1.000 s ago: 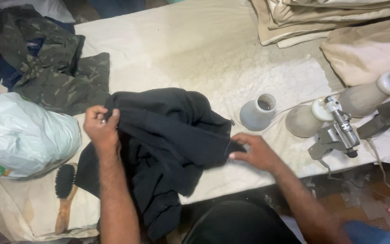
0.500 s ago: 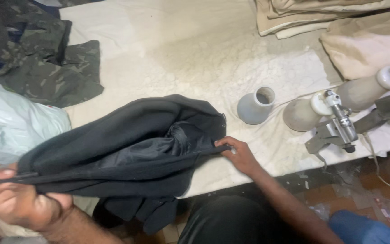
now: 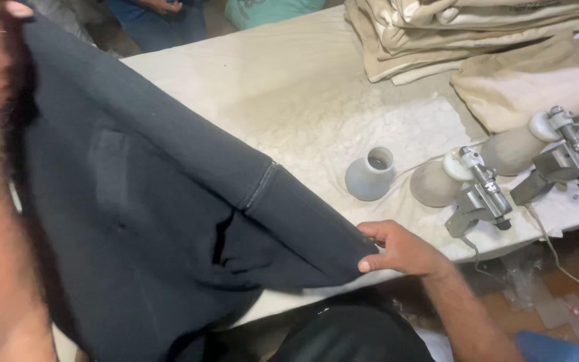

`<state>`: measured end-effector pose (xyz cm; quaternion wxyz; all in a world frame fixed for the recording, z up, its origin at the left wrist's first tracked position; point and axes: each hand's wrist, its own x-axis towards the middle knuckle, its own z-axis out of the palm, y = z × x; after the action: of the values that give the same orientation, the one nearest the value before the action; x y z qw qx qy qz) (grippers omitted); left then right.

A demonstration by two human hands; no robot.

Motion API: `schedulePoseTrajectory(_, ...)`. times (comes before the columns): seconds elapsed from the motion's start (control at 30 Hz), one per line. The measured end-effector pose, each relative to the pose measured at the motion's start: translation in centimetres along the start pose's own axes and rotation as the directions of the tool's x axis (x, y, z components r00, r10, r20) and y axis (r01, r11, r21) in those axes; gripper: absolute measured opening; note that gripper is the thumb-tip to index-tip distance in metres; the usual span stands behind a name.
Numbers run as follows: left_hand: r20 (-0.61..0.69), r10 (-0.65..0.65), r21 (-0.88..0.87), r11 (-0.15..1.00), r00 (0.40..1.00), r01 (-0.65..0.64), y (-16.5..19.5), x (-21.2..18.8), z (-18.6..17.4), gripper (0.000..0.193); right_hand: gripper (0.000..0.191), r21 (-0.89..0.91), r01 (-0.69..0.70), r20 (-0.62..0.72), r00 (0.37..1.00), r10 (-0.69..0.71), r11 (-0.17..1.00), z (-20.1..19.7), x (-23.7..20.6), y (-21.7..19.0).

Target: The person treats a black hoodie with a white paste and sprays it with a handheld spray gun. They repeatedly apply paste to different spots, spray, and reposition the garment. A brown hoodie is briefly placed on top by another person.

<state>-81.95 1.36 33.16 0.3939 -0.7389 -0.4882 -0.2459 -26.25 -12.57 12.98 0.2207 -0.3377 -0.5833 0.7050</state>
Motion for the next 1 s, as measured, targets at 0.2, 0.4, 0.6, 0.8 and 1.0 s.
schedulePoseTrajectory(0.2, 0.211, -0.101, -0.13, 0.983, 0.972, 0.13, 0.4, -0.3, 10.0, 0.013, 0.046, -0.138, 0.054, -0.189, 0.979, -0.079, 0.989, -1.5, 0.6, 5.1)
schedulePoseTrajectory(0.4, 0.431, -0.164, 0.239, 0.969, 0.887, 0.063, 9.0, -4.2, 10.8, 0.017, 0.036, 0.021, 0.041, -0.41, 0.911, -0.029, 0.999, -2.5, -0.2, 8.2)
schedulePoseTrajectory(0.6, 0.449, 0.274, -0.827, 0.488, 0.851, 0.279, 33.9, -5.6, 7.4, 0.044, 0.029, 0.078, 0.094, -0.36, 0.931, -0.06, 0.992, -3.0, 1.5, 9.7)
schedulePoseTrajectory(0.8, 0.662, 0.226, -0.748, 0.262, 0.715, 0.61, 38.6, -7.4, 8.0, 0.026, 0.024, 0.222, 0.236, -0.451, 0.885, -0.115, 0.946, -5.8, 0.8, 8.3)
schedulePoseTrajectory(1.0, 0.596, 0.056, -0.781, 0.27, 0.801, 0.563, 40.7, -6.0, 7.7, 0.023, 0.023, 0.36, 0.259, -0.388, 0.915, -0.109, 0.896, -8.0, -0.8, 7.7)
